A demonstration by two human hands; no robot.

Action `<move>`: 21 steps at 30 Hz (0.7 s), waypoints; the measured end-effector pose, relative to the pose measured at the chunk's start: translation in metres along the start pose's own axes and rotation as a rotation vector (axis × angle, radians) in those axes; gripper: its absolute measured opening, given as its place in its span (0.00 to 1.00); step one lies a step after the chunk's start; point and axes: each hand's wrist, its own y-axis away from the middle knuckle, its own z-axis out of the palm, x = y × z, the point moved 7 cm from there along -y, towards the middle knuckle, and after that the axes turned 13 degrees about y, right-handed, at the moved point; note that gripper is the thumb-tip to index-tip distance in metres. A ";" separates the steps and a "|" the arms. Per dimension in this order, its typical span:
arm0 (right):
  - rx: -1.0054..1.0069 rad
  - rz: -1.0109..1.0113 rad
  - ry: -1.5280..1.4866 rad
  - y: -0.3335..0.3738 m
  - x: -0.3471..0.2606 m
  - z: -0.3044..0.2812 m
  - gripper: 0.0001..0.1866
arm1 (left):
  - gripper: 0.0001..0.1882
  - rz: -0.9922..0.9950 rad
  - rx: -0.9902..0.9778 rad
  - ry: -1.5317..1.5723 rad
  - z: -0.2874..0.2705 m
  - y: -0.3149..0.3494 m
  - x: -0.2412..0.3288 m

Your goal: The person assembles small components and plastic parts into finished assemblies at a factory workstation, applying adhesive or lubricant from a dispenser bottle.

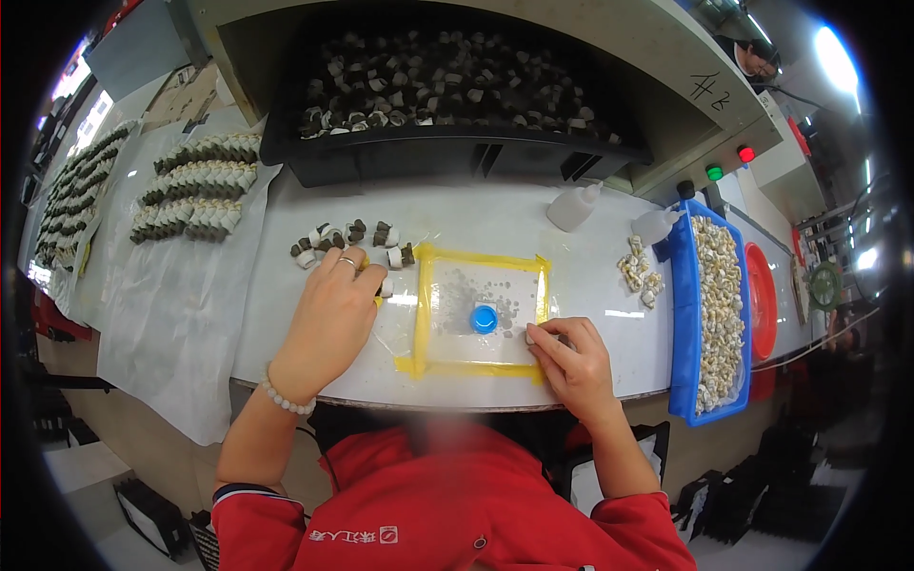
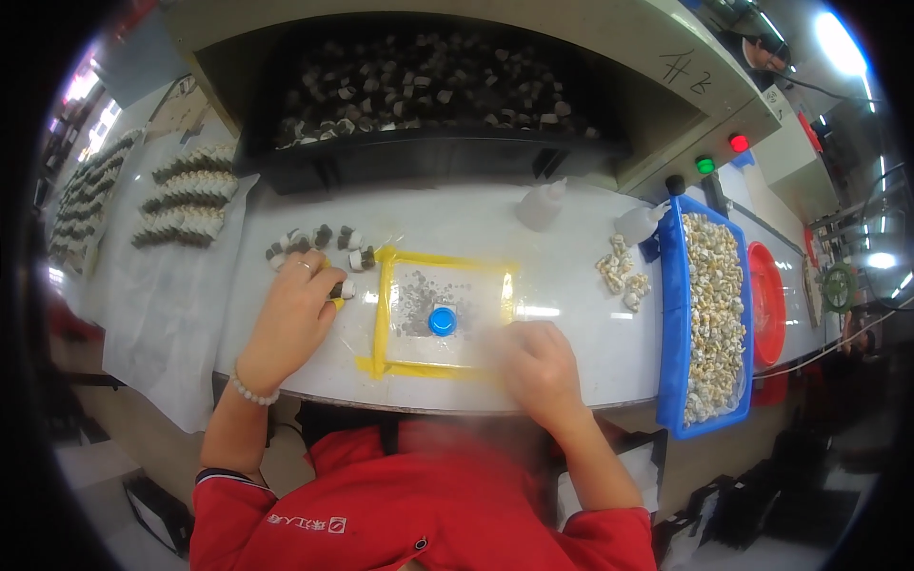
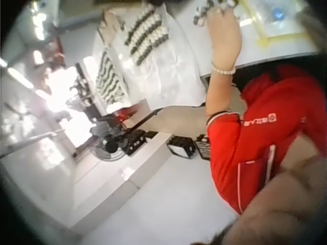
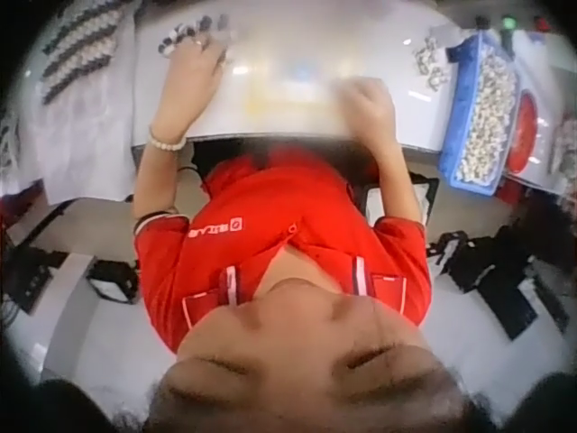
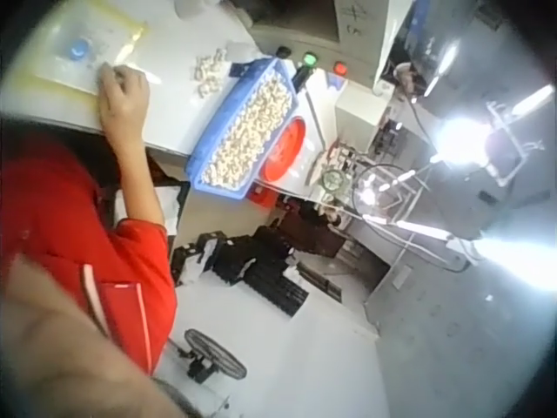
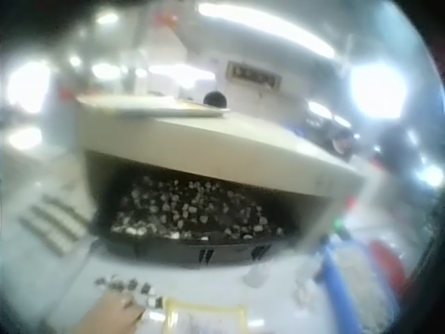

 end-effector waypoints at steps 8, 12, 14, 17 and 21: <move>-0.067 0.047 -0.147 -0.032 -0.008 0.002 0.13 | 0.14 0.013 -0.031 0.142 0.004 -0.001 0.003; -0.149 -0.043 -0.135 -0.053 -0.022 0.008 0.12 | 0.14 -0.044 -0.031 0.174 0.004 0.001 0.004; -0.155 -0.079 -0.110 -0.057 -0.024 0.012 0.12 | 0.14 -0.126 -0.053 0.334 0.007 0.006 0.005; -0.173 -0.142 -0.044 -0.060 -0.028 0.013 0.12 | 0.15 -0.266 -0.074 0.700 0.020 0.018 0.007; -0.201 -0.222 0.036 -0.062 -0.034 0.015 0.11 | 0.16 -0.466 0.021 1.484 0.050 0.041 0.009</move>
